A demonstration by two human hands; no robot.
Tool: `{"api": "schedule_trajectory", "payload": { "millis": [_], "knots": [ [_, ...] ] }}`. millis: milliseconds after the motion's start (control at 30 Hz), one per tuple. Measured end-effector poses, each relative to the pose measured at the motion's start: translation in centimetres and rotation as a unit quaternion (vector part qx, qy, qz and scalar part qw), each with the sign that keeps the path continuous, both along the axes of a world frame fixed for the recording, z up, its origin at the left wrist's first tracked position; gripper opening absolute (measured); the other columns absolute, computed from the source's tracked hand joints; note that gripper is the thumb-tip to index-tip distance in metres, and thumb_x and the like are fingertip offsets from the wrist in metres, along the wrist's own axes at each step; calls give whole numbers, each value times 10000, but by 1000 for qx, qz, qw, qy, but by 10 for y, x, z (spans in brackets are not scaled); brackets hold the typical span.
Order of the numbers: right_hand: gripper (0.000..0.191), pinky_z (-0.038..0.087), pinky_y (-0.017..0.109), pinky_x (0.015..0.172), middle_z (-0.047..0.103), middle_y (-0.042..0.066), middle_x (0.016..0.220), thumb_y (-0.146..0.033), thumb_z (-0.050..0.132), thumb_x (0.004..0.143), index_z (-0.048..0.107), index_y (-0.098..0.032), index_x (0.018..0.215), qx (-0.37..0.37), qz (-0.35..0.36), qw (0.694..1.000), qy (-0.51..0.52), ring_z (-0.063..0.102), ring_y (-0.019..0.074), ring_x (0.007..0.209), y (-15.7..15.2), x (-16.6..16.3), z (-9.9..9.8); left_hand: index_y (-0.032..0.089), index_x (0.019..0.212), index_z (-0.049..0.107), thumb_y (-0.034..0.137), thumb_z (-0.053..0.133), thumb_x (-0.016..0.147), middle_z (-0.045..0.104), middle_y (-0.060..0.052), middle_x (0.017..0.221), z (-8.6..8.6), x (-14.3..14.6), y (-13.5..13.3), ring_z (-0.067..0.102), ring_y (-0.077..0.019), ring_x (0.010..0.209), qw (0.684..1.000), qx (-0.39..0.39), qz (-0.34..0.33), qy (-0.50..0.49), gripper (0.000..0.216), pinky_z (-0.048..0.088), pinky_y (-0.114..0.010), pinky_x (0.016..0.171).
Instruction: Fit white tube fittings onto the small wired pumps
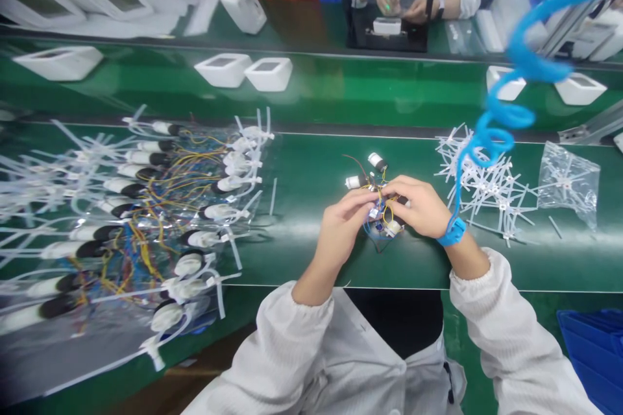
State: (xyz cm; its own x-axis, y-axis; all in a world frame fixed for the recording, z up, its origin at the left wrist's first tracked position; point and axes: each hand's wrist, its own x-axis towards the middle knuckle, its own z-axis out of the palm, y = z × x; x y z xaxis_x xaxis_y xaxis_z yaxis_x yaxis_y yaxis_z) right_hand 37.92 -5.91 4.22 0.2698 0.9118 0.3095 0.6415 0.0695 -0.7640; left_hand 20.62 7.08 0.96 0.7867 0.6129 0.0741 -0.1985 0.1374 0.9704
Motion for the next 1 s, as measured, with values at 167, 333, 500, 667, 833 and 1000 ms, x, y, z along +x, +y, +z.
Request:
{"api": "schedule_trajectory", "payload": {
  "millis": [167, 333, 500, 667, 833, 1000],
  "knots": [
    [199, 621, 411, 982, 840, 84, 1130, -203, 686, 1015, 857, -245, 1108, -14, -17, 1000, 13, 793, 264, 1052, -1, -1, 0, 289, 1195, 894, 196, 771, 982, 816, -80, 1286, 1, 1, 0, 759, -230, 1183, 998, 59, 3, -10, 263, 625, -381, 1054],
    [190, 620, 425, 962, 841, 87, 1117, -238, 684, 1029, 872, -255, 1051, -26, -32, 999, 27, 792, 280, 1038, 0, -4, -1, 264, 1307, 834, 213, 761, 982, 757, -116, 1408, 2, 1, -5, 752, -192, 1020, 998, 62, -20, 6, 337, 670, -311, 861],
    [176, 610, 434, 986, 835, 83, 1135, -315, 705, 1049, 861, -269, 1116, -32, -32, 998, 44, 782, 285, 1066, 1, -3, -1, 219, 1172, 778, 234, 821, 942, 703, -101, 1313, 2, 3, -9, 749, -158, 941, 998, 45, 33, 0, 235, 656, -253, 773],
    [206, 607, 425, 965, 819, 90, 1120, -403, 721, 1057, 861, -261, 1108, -45, -35, 996, 73, 766, 282, 1049, 1, 1, -1, 218, 1089, 782, 212, 788, 971, 787, -61, 1083, 0, 3, -7, 766, -182, 951, 993, 107, 47, 27, 119, 639, -274, 818],
    [230, 606, 415, 941, 805, 84, 1100, -437, 739, 1046, 860, -250, 1102, -51, -31, 994, 95, 750, 270, 1018, 1, 2, -1, 236, 1100, 806, 189, 768, 988, 820, -53, 1069, 1, 2, -6, 762, -193, 922, 979, 187, 65, 48, 127, 618, -319, 865],
    [274, 599, 421, 935, 799, 85, 1089, -493, 729, 1056, 853, -253, 1103, -63, -13, 993, 96, 740, 278, 1017, 0, 2, 2, 222, 1076, 782, 209, 748, 996, 816, -49, 1043, 4, 2, -6, 765, -189, 905, 988, 140, 56, 26, 89, 630, -313, 861]
  ]
}}
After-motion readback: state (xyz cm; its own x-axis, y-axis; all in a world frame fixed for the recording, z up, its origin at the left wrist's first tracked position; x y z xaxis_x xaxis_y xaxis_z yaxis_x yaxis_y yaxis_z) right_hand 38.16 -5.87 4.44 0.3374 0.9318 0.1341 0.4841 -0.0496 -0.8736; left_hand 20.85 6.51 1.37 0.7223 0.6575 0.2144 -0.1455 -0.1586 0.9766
